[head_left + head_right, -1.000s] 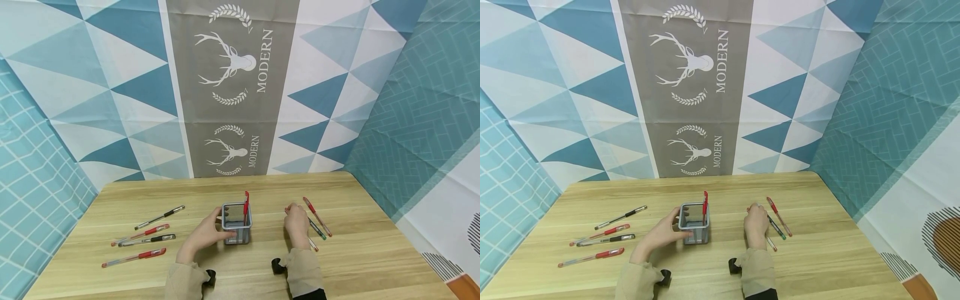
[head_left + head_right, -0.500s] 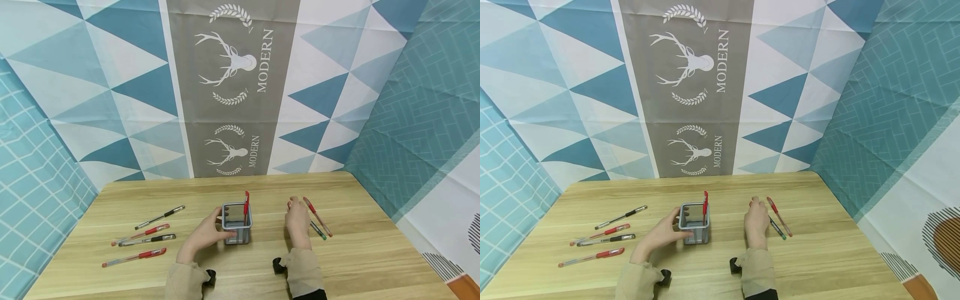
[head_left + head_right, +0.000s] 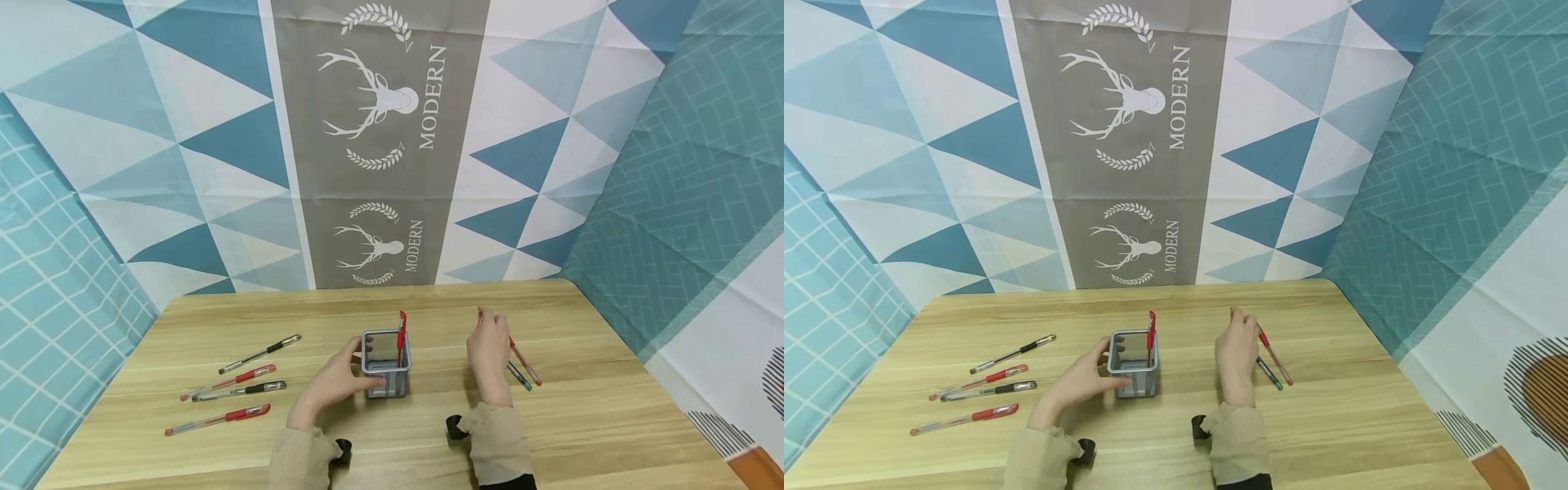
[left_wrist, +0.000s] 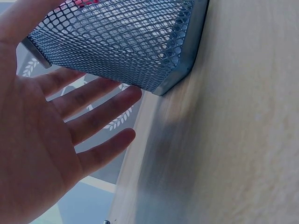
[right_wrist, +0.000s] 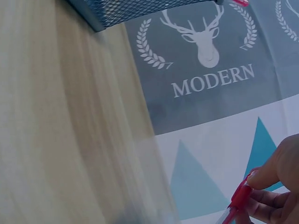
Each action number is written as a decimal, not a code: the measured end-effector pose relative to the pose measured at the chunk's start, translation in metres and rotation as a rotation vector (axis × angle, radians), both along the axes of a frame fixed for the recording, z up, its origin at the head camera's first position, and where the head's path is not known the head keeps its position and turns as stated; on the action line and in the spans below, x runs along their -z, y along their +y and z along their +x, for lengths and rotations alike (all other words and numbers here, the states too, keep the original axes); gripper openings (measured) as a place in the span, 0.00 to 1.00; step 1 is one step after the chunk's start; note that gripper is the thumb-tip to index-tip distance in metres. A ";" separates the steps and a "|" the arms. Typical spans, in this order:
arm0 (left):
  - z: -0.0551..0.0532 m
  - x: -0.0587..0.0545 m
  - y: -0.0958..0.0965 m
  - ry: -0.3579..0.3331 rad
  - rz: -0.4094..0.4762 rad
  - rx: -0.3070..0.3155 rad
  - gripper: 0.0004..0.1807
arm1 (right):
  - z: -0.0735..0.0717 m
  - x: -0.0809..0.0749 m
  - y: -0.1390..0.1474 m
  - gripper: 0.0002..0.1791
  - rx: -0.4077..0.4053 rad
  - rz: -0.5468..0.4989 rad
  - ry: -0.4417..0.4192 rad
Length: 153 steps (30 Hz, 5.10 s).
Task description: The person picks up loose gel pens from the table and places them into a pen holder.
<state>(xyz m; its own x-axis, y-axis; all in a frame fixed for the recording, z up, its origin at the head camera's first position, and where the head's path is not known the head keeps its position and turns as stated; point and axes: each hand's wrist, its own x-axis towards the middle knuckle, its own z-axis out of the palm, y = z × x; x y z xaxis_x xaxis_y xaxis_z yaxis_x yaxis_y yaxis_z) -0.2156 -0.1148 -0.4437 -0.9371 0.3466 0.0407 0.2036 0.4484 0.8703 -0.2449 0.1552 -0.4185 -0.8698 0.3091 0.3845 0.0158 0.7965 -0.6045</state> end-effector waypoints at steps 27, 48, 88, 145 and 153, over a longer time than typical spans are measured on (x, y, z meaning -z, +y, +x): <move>0.001 -0.003 0.000 -0.004 0.004 0.003 0.45 | 0.010 -0.031 -0.004 0.17 -0.017 -0.116 0.430; 0.001 -0.002 -0.001 0.001 -0.004 -0.004 0.45 | 0.015 -0.043 -0.008 0.18 -0.149 -0.395 0.663; 0.000 -0.002 -0.001 0.002 -0.025 -0.012 0.48 | 0.038 -0.065 -0.050 0.20 -0.534 -0.306 0.631; 0.000 -0.004 0.000 -0.003 0.008 0.010 0.45 | 0.022 -0.033 -0.074 0.16 -0.612 0.096 0.184; 0.001 -0.005 0.000 -0.005 0.000 -0.001 0.45 | 0.021 -0.031 -0.075 0.16 -0.566 0.120 0.190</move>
